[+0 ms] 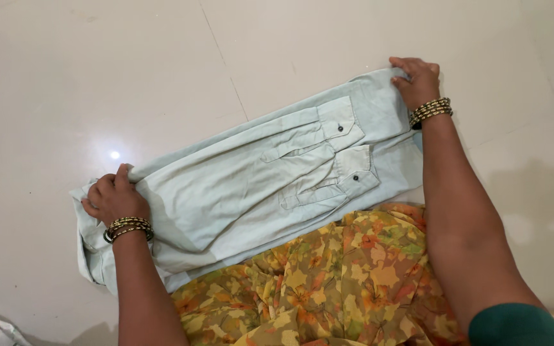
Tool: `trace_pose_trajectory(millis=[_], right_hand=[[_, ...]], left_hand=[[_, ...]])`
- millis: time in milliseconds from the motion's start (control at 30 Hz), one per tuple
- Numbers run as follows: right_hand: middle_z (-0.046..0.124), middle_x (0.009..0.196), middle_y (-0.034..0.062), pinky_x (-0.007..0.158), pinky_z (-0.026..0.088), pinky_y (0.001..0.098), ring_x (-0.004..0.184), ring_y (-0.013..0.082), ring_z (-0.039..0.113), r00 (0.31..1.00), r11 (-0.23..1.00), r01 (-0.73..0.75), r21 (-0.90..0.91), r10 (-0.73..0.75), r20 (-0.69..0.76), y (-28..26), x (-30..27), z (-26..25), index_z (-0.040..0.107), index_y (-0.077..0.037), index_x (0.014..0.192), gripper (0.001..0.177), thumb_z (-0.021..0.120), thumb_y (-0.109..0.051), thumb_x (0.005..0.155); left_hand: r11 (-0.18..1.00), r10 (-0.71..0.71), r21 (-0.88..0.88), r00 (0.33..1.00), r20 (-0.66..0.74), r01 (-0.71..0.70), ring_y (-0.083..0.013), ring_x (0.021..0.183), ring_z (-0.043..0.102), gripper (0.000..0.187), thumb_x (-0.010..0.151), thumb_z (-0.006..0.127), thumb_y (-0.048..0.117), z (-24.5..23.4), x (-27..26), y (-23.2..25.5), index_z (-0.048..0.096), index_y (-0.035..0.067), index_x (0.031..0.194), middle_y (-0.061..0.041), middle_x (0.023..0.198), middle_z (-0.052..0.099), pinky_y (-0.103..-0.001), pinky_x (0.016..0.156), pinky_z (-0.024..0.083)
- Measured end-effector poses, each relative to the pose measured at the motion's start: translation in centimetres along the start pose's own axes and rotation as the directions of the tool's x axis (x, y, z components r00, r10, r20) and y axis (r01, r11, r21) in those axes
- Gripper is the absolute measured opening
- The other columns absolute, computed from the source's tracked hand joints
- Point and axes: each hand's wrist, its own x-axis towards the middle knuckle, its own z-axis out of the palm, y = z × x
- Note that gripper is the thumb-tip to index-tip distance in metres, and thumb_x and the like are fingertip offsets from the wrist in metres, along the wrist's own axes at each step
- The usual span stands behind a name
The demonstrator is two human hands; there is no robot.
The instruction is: The person folds a light-colored button-down shirt by flattening it on the floor, folding in the sides and sleeves, and then folding it into a smaller rectangle before finishing by fastening a button on the collar.
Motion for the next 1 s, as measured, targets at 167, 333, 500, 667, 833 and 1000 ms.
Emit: trace_pose_trajectory(millis=[167, 333, 500, 667, 833, 1000], right_hand=[[0.069, 0.122, 0.0078, 0.103, 0.039, 0.0459, 0.116, 0.032, 0.046, 0.973, 0.977, -0.17, -0.13, 0.187, 0.137, -2.2, 0.1, -2.4, 0.077, -0.013, 0.112, 0.03, 0.088, -0.022, 0.086], [0.069, 0.104, 0.0074, 0.077, 0.048, 0.0358, 0.088, 0.0187, 0.056, 0.832, 0.705, -0.553, 0.444, 0.435, 0.345, -0.6, -0.1, -3.8, 0.072, -0.012, 0.107, 0.019, 0.075, -0.03, 0.101], [0.069, 0.103, 0.0049, 0.083, 0.055, 0.0257, 0.092, 0.0133, 0.066, 0.932, 0.926, -0.198, 0.321, 0.279, -0.232, -1.8, 0.3, 0.2, 0.065, -0.01, 0.118, 0.028, 0.078, -0.014, 0.093], [0.065, 0.124, 0.0129, 0.097, 0.041, 0.0505, 0.118, 0.0339, 0.054, 0.88, 0.972, -0.021, -0.235, -0.094, -0.466, -7.2, -0.7, 3.9, 0.066, -0.009, 0.123, 0.04, 0.081, -0.007, 0.086], [0.047, 0.158, 0.0144, 0.12, 0.027, 0.0562, 0.151, 0.0318, 0.037, 0.903, 0.864, 0.426, -0.268, -0.389, 0.184, -22.0, -6.8, 12.2, 0.053, -0.009, 0.149, 0.055, 0.051, -0.036, 0.101], [0.013, 0.169, 0.0051, 0.122, 0.006, 0.0589, 0.155, 0.0297, 0.009, 0.797, 0.835, 0.457, -0.308, -0.231, 0.557, -26.3, -7.5, 9.7, 0.028, -0.032, 0.16, 0.08, 0.029, -0.076, 0.094]], left_hand=[[1.0, -0.011, -0.001, 0.998, -0.057, 0.011, -0.036, 0.137, 0.038, 0.02, 0.098, 0.07, 0.021, 0.1, 0.3, -0.9, 0.075, 0.019, 0.117, -0.01, 0.133, 0.058, -0.059, 0.118, 0.015], [0.997, 0.015, -0.073, 0.991, -0.135, -0.025, -0.0334, 0.14, 0.039, 0.005, 0.105, 0.07, 0.018, 0.4, -0.4, -2.0, 0.075, 0.016, 0.105, -0.008, 0.13, 0.059, -0.058, 0.123, 0.016], [0.995, -0.099, -0.032, 0.986, -0.136, 0.096, -0.0347, 0.141, 0.037, 0.005, 0.102, 0.071, 0.019, -0.4, -0.5, 0.2, 0.075, 0.018, 0.104, -0.009, 0.14, 0.058, -0.063, 0.12, 0.016], [0.994, -0.111, -0.037, 0.97, -0.216, 0.106, -0.0409, 0.153, 0.02, 0.04, 0.096, 0.07, 0.024, -1.2, 0.4, 5.6, 0.065, 0.014, 0.135, -0.022, 0.161, 0.039, -0.068, 0.117, 0.011], [0.924, 0.369, -0.106, 0.929, -0.003, -0.367, -0.0366, 0.157, 0.015, 0.058, 0.098, 0.057, 0.043, 0.3, -2.0, 17.3, 0.05, 0.025, 0.153, -0.012, 0.171, 0.023, -0.064, 0.12, 0.009], [0.962, 0.27, -0.045, 0.923, 0.276, -0.268, -0.0319, 0.155, 0.008, 0.071, 0.096, 0.04, 0.064, -1.5, -3.9, 19.6, 0.033, 0.031, 0.158, -0.003, 0.169, 0.016, -0.063, 0.12, 0.005]])
